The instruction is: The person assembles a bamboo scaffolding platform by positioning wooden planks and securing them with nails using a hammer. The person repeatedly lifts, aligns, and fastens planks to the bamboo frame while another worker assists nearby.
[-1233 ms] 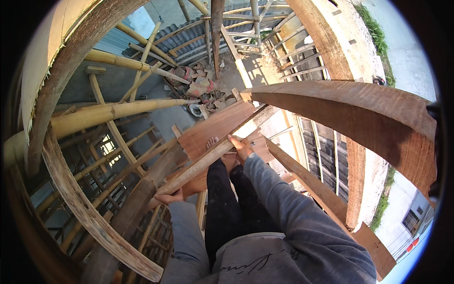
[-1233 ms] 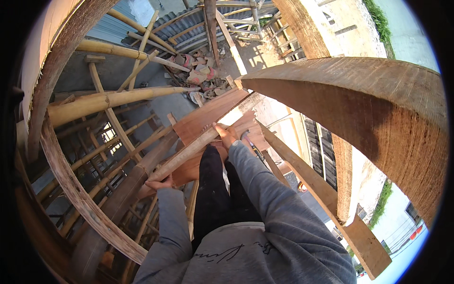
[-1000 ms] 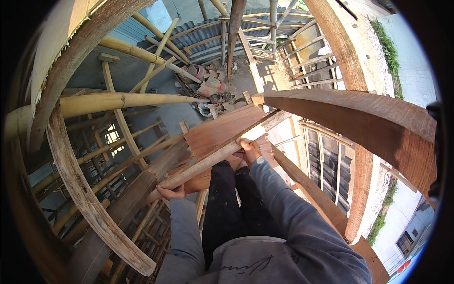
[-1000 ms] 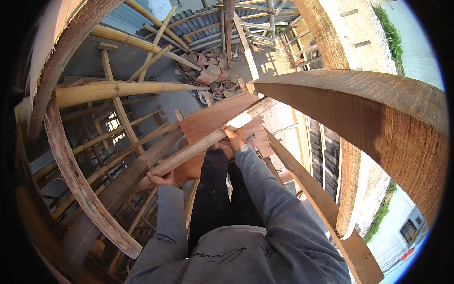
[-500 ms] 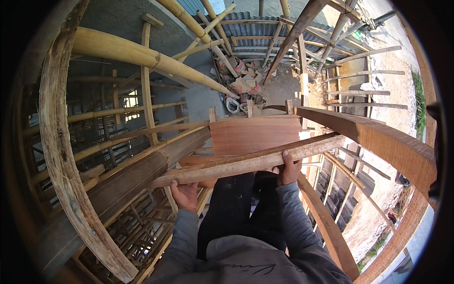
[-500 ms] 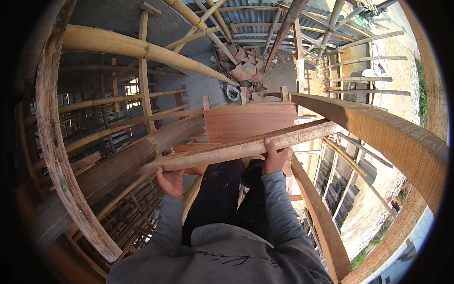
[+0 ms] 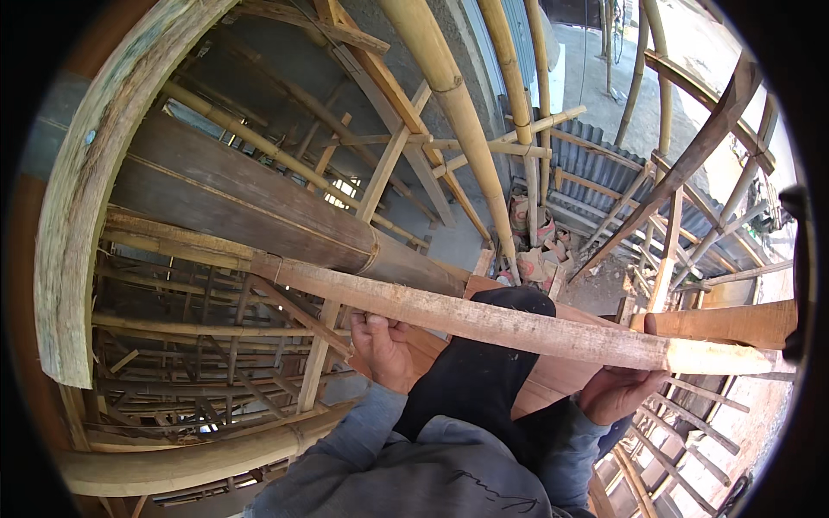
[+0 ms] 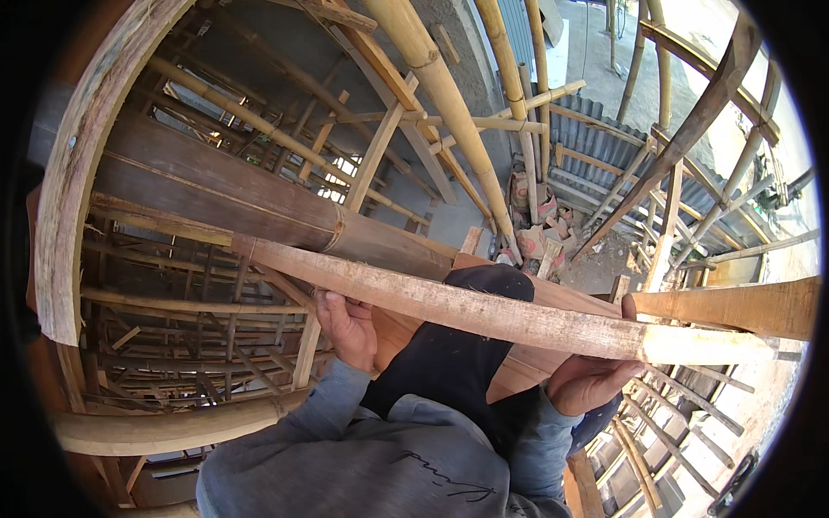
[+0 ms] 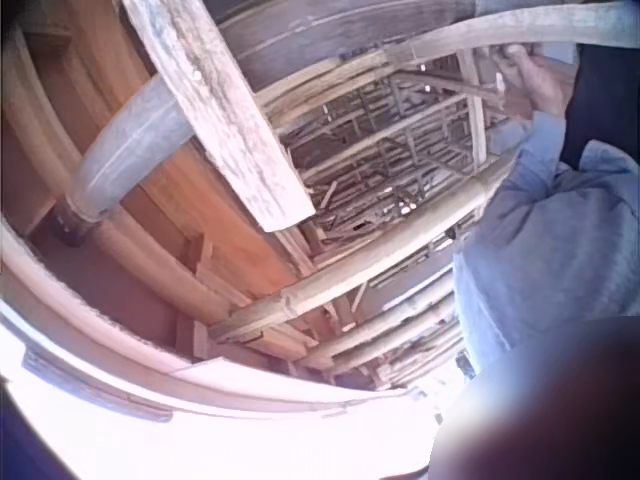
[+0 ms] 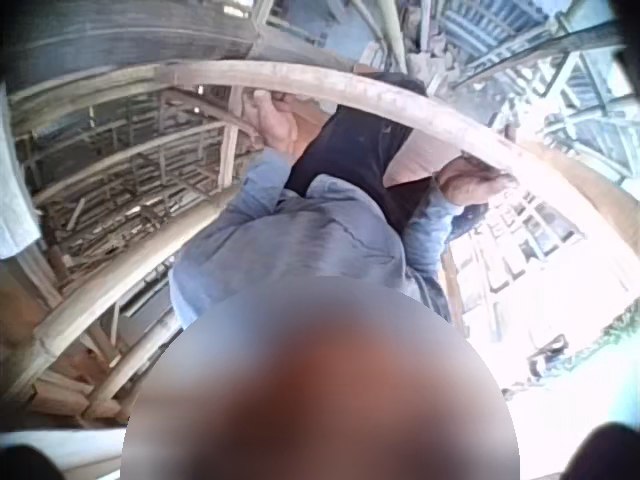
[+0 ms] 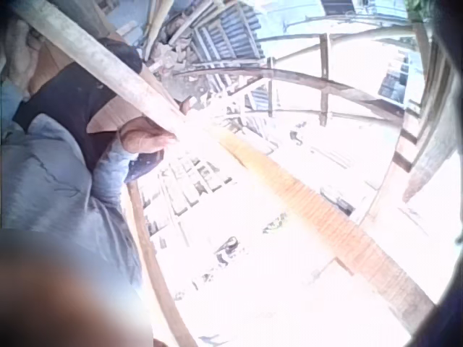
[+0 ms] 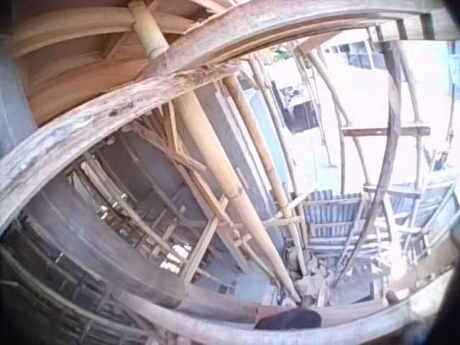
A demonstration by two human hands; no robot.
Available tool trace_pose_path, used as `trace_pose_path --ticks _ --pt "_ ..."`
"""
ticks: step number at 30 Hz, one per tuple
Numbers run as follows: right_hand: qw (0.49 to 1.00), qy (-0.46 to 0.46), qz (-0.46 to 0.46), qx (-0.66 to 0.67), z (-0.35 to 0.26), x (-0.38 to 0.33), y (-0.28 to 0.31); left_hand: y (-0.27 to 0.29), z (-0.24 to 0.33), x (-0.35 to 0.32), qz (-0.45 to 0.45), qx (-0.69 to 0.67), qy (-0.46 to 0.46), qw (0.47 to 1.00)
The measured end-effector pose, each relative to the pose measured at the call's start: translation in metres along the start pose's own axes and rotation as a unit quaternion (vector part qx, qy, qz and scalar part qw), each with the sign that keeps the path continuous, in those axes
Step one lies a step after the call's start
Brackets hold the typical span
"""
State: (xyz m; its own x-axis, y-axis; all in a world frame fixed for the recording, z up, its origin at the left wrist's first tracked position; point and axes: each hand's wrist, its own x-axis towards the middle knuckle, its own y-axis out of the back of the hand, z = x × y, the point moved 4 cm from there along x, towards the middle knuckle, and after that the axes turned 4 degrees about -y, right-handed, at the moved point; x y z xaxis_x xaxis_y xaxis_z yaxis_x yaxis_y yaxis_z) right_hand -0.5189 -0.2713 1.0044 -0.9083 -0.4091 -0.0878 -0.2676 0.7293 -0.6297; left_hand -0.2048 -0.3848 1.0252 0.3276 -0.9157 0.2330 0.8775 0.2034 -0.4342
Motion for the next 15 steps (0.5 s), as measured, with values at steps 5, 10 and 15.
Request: trace_pose_path --ticks 5,10,15 --pt "0.993 0.005 -0.105 0.047 0.007 0.008 0.004 0.013 -0.018 0.005 0.011 -0.005 -0.035 0.999" --pt "0.997 0.044 0.003 0.055 0.007 0.002 0.002 0.019 -0.023 0.013 -0.007 0.006 -0.006 1.0" --pt "0.997 0.05 -0.026 0.056 -0.001 -0.003 -0.012 -0.01 -0.036 -0.027 -0.183 0.115 0.146 0.965"
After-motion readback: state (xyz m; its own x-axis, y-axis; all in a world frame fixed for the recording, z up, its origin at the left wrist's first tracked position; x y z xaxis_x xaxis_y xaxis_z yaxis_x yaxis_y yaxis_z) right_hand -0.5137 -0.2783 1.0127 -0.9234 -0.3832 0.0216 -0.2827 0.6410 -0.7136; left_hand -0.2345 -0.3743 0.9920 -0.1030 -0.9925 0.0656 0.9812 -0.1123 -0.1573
